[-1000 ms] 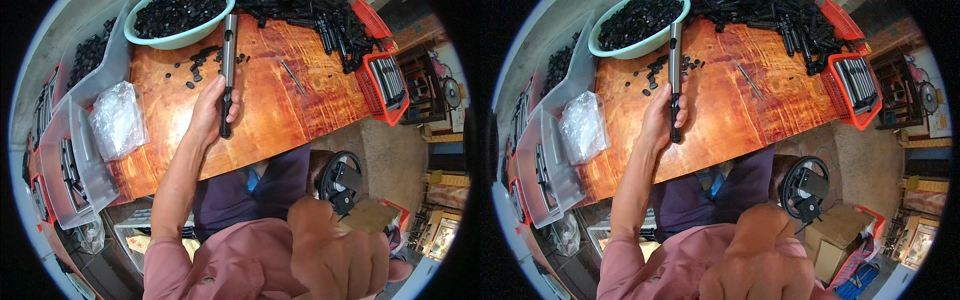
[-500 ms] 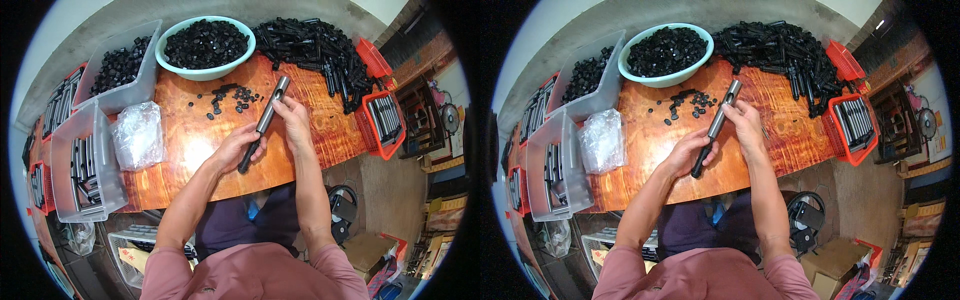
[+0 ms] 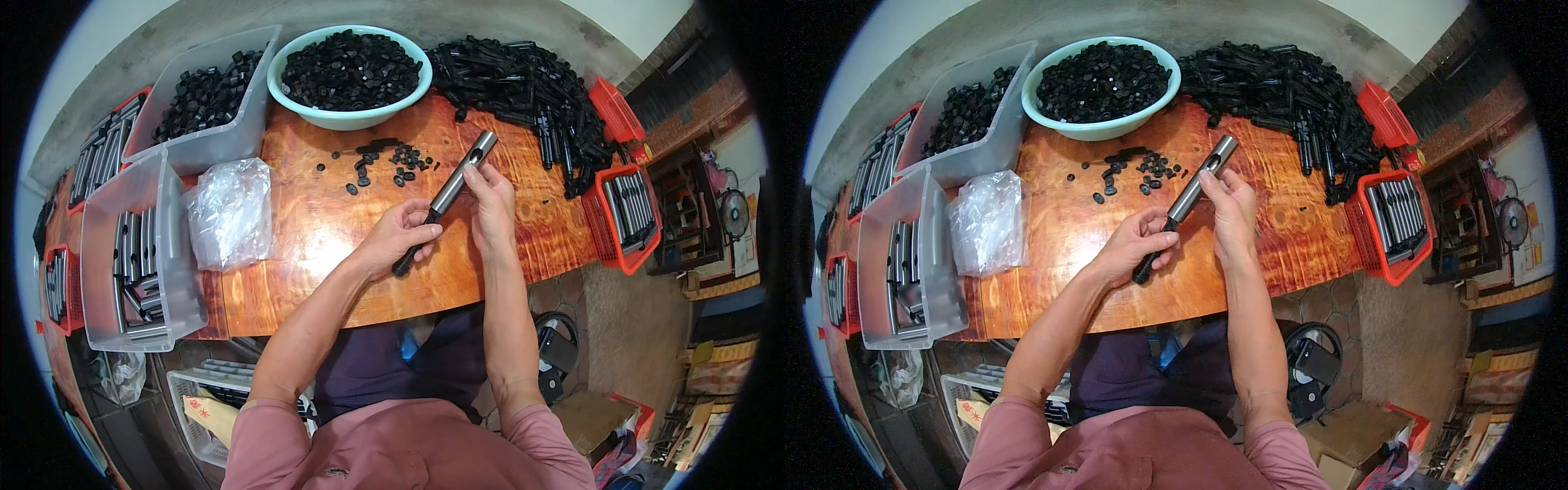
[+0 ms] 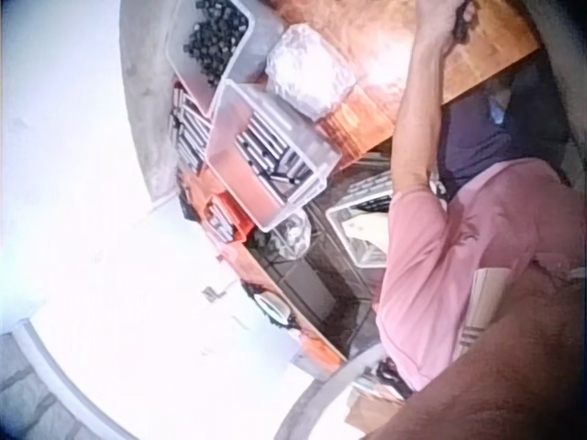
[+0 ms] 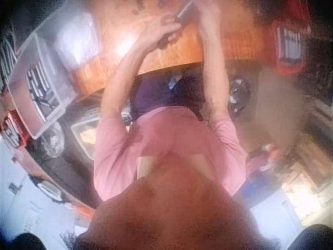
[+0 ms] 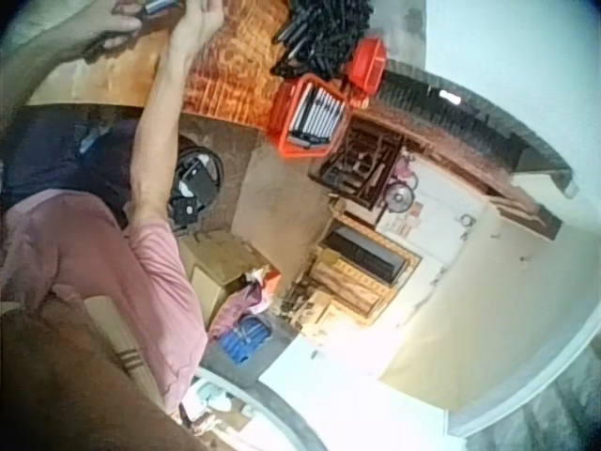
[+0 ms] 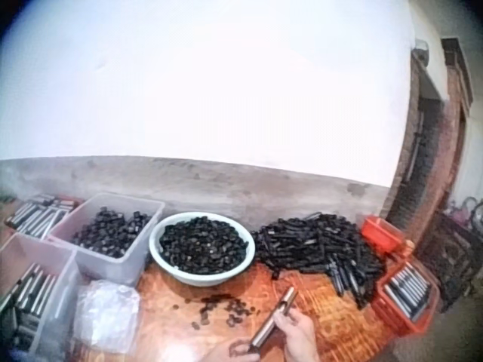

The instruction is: The person assembles cylindrical metal parts with black plastic components at a workbench. They pick up a metal cylinder, insert a black plastic piece, and place the assembled unit into a red basket. The process repeats with additional parts from nearby containers.

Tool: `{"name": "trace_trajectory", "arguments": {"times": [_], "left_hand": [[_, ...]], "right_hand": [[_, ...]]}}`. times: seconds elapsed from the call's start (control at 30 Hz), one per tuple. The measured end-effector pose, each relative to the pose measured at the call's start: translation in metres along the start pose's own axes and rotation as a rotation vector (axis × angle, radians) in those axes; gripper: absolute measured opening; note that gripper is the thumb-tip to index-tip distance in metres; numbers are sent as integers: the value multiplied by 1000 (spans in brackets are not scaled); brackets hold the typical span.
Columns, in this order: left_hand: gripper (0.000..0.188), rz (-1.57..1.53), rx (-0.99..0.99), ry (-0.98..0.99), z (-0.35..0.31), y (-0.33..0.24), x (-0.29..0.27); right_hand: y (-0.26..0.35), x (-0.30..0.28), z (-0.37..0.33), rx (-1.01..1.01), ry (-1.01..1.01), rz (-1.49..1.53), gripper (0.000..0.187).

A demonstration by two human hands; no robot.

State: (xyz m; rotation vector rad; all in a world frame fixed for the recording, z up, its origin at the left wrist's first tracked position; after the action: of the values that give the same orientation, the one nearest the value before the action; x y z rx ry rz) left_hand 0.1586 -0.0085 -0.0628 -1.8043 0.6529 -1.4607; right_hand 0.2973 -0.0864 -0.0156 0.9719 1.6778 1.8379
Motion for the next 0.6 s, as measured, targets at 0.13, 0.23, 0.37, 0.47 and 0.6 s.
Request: {"name": "trace_trajectory", "arguments": {"times": [0.13,0.23,0.37,0.47,0.6], "left_hand": [[31,57,-16,-41,1,1,0],[30,82,-16,-19,1,1,1],[28,-7,-16,21,-3,-5,7],[27,-65,-15,8,-4,-1,8],[25,-40,-20,-51,-2,1,8]], "right_hand": [[0,-1,1,-32,15,-9,21],[-1,1,3,-50,62,19,26],[-2,3,4,-27,103,89,36],[-9,2,5,-10,96,101,36],[-8,3,5,-6,42,71,24]]}}
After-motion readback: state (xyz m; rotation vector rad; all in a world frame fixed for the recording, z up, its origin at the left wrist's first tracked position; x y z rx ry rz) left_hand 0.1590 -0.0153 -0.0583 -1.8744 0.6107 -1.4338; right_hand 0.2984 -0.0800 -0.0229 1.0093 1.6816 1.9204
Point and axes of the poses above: each hand's wrist, its own z-axis towards the middle knuckle, its own x-axis out of the palm, y = z × x, the point moved 6 cm from there along z, towards the middle knuckle, and after that the axes turned 5 degrees about -z, right-handed, at the moved point
